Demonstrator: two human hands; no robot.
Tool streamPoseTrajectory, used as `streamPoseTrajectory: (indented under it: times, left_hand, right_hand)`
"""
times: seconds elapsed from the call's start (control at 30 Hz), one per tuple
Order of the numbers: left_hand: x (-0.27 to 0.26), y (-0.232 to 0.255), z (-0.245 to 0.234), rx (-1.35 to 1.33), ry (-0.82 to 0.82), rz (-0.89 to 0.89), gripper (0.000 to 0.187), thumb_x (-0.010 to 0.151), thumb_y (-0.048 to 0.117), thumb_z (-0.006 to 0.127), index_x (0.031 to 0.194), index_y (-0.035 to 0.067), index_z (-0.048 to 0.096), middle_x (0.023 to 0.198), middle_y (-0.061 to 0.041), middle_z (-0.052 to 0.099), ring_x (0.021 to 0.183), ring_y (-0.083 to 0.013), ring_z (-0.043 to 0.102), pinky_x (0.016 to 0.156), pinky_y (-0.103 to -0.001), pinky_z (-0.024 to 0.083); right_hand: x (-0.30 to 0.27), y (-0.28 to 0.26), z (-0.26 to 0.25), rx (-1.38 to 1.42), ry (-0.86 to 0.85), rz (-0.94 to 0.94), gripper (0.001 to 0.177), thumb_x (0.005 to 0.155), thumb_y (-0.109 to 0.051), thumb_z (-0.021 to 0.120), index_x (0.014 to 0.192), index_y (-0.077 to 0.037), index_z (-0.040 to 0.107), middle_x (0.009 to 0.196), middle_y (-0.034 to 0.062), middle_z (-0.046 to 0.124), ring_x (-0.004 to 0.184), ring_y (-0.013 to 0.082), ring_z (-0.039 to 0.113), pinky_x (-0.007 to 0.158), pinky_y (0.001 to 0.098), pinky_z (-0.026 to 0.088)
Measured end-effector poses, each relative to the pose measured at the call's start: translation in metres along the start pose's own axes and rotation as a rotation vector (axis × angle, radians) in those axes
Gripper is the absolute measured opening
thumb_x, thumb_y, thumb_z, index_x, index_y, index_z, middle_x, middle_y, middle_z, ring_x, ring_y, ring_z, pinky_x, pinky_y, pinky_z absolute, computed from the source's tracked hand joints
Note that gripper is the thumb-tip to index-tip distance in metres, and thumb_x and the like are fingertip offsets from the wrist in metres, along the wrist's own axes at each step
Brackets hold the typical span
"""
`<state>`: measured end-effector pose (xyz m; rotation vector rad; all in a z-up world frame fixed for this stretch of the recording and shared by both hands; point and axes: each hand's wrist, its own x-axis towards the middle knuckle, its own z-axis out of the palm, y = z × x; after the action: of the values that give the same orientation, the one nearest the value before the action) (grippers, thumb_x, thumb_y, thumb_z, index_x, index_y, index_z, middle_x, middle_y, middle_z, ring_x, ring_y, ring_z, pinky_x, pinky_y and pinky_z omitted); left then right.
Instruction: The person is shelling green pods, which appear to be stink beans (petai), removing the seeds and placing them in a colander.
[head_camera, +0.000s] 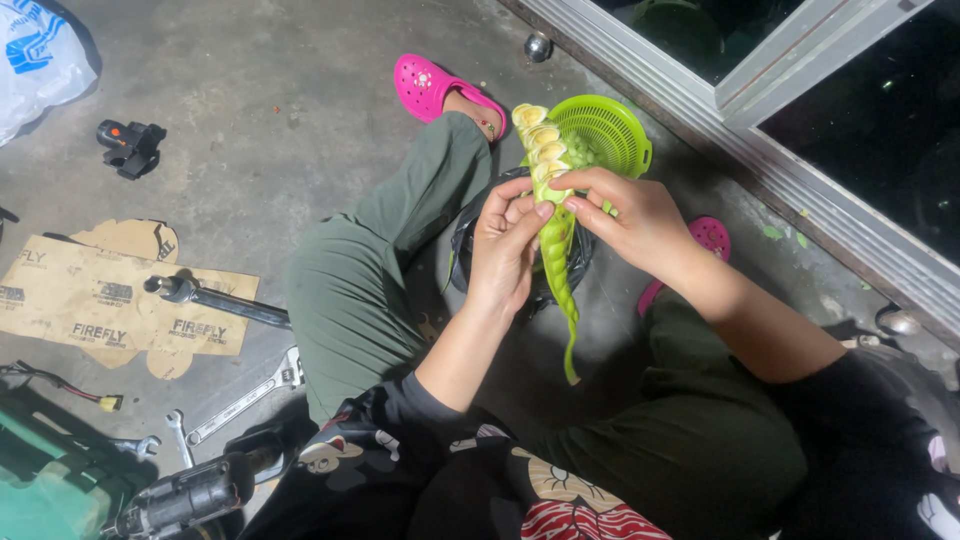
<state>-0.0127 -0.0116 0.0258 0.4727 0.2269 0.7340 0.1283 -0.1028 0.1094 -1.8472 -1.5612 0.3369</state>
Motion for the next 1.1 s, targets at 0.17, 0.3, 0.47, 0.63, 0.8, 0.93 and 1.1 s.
streamPoseTrajectory:
  times: [0.17, 0.3, 0.47, 0.63, 0.8, 0.93, 1.1]
  left_hand:
    - [-0.003, 0.0, 0.001, 0.087, -0.05, 0.126, 0.046, 0.097, -0.01, 0.065, 0.138, 0.002, 0.05, 0.106, -0.011, 0.071, 0.1, -0.0143, 0.068, 0.091, -0.027, 0.054]
    - [-0.004, 0.001, -0.001, 0.154, -0.07, 0.206, 0.054, 0.096, -0.013, 0.064, 0.143, 0.004, 0.044, 0.106, -0.009, 0.069, 0.1, -0.0137, 0.068, 0.09, -0.027, 0.053]
    - [-0.006, 0.004, 0.004, 0.178, -0.113, 0.241, 0.059, 0.095, -0.015, 0.063, 0.145, 0.007, 0.039, 0.106, -0.009, 0.069, 0.102, -0.0152, 0.068, 0.091, -0.028, 0.053]
    - [-0.006, 0.003, 0.003, 0.198, -0.126, 0.259, 0.058, 0.096, -0.014, 0.065, 0.144, 0.006, 0.04, 0.108, -0.009, 0.069, 0.105, -0.0155, 0.068, 0.093, -0.028, 0.053]
    - [-0.007, 0.005, 0.002, 0.22, -0.145, 0.264, 0.051, 0.098, -0.012, 0.065, 0.141, 0.004, 0.045, 0.107, -0.008, 0.068, 0.106, -0.0151, 0.068, 0.096, -0.028, 0.053]
    - [-0.007, 0.001, -0.001, 0.211, -0.098, 0.245, 0.04, 0.1, -0.009, 0.065, 0.136, 0.002, 0.049, 0.104, -0.008, 0.069, 0.101, -0.0143, 0.067, 0.092, -0.027, 0.052]
    - [0.001, -0.001, -0.004, 0.179, 0.013, 0.216, 0.037, 0.105, -0.003, 0.063, 0.14, -0.002, 0.052, 0.101, -0.006, 0.068, 0.087, -0.0106, 0.06, 0.077, -0.024, 0.045]
  right_hand:
    - [-0.001, 0.003, -0.001, 0.094, -0.043, 0.079, 0.027, 0.095, -0.014, 0.07, 0.122, -0.014, 0.069, 0.089, 0.0022, 0.068, 0.068, 0.0105, 0.06, 0.065, 0.0259, 0.049]
    - [0.0, 0.004, 0.0, 0.156, -0.068, 0.148, 0.027, 0.095, -0.013, 0.07, 0.122, -0.013, 0.069, 0.074, 0.0012, 0.062, 0.065, 0.0071, 0.057, 0.064, 0.024, 0.047]
    - [-0.001, 0.011, 0.002, 0.21, -0.086, 0.092, 0.029, 0.094, -0.012, 0.072, 0.123, -0.012, 0.069, 0.081, -0.0009, 0.065, 0.067, 0.0066, 0.056, 0.065, 0.023, 0.047]
    - [-0.003, 0.005, -0.001, 0.103, -0.062, 0.019, 0.03, 0.093, -0.013, 0.073, 0.123, -0.013, 0.069, 0.094, 0.002, 0.072, 0.068, 0.0104, 0.062, 0.065, 0.0262, 0.051]
    - [-0.009, 0.009, -0.001, -0.036, 0.042, -0.17, 0.027, 0.095, -0.011, 0.073, 0.121, -0.014, 0.066, 0.105, 0.0052, 0.074, 0.077, 0.0187, 0.07, 0.068, 0.0313, 0.055]
    - [-0.01, 0.016, 0.001, -0.1, 0.092, -0.285, 0.023, 0.096, -0.008, 0.073, 0.116, -0.014, 0.065, 0.096, 0.0056, 0.071, 0.081, 0.0247, 0.072, 0.068, 0.0342, 0.055]
    - [-0.011, 0.024, 0.005, 0.08, 0.124, -0.234, 0.02, 0.099, -0.006, 0.07, 0.116, -0.011, 0.061, 0.099, 0.0088, 0.069, 0.086, 0.0273, 0.07, 0.074, 0.0364, 0.054]
